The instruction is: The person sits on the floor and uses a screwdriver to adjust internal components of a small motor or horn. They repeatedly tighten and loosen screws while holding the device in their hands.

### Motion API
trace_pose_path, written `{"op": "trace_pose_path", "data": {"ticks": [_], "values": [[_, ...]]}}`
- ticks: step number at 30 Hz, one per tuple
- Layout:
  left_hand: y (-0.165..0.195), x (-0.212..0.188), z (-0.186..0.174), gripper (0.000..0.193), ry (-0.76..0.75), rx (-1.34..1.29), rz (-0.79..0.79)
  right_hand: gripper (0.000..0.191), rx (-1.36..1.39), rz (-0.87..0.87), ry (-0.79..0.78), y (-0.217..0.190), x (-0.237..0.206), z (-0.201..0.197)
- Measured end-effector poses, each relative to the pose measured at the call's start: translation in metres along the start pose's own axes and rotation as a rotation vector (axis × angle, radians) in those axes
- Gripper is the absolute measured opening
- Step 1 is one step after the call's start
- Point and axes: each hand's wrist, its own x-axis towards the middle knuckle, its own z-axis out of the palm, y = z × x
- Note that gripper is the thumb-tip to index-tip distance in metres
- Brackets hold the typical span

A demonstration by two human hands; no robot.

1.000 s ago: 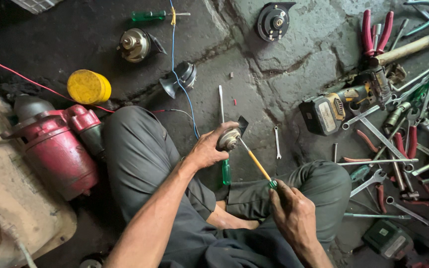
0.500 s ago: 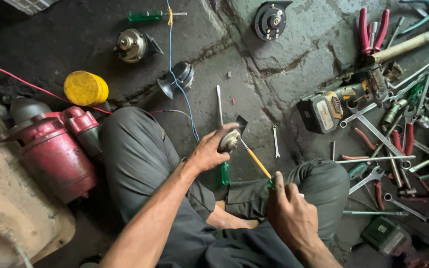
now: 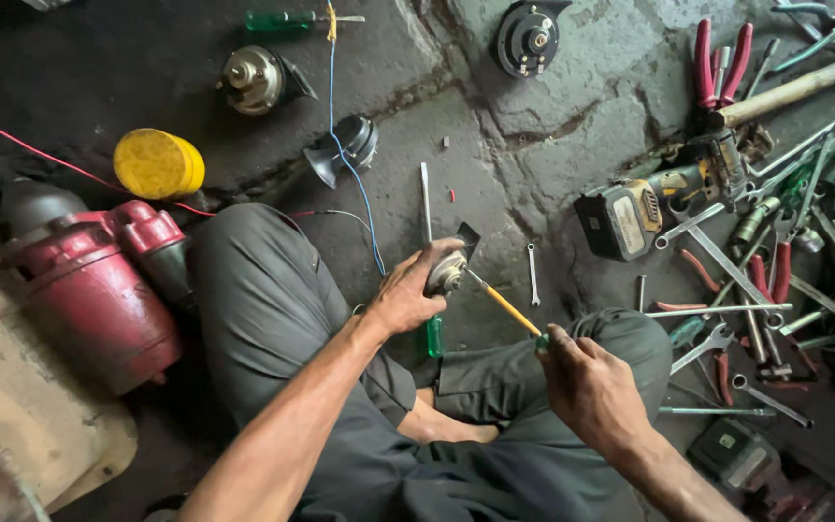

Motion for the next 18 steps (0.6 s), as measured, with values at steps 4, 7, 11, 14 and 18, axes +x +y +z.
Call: {"op": "trace_pose_path", "data": {"ticks": [4,7,11,14,18], "values": [[-0.005,-0.001,0.002,0.084,0.021,-0.027,0.045,0.030,0.267,-0.047,0.084,0.015,0.000,0.009],[-0.010,-0.001,0.004,0.083,0.013,0.002,0.019,0.029,0.919,0.671,-0.182,0.025,0.008,0.008],[-0.012,-0.001,0.004,0.084,0.024,-0.021,0.045,0.032,1.497,1.228,-0.523,0.023,0.022,-0.007],[-0.013,0.001,0.002,0.086,0.050,-0.037,0.085,0.040,1.450,1.187,-0.561,0.014,0.026,-0.012],[-0.019,0.009,-0.003,0.085,-0.004,-0.189,-0.031,0.025,1.215,0.783,-0.512,0.008,0.020,0.008]]}}
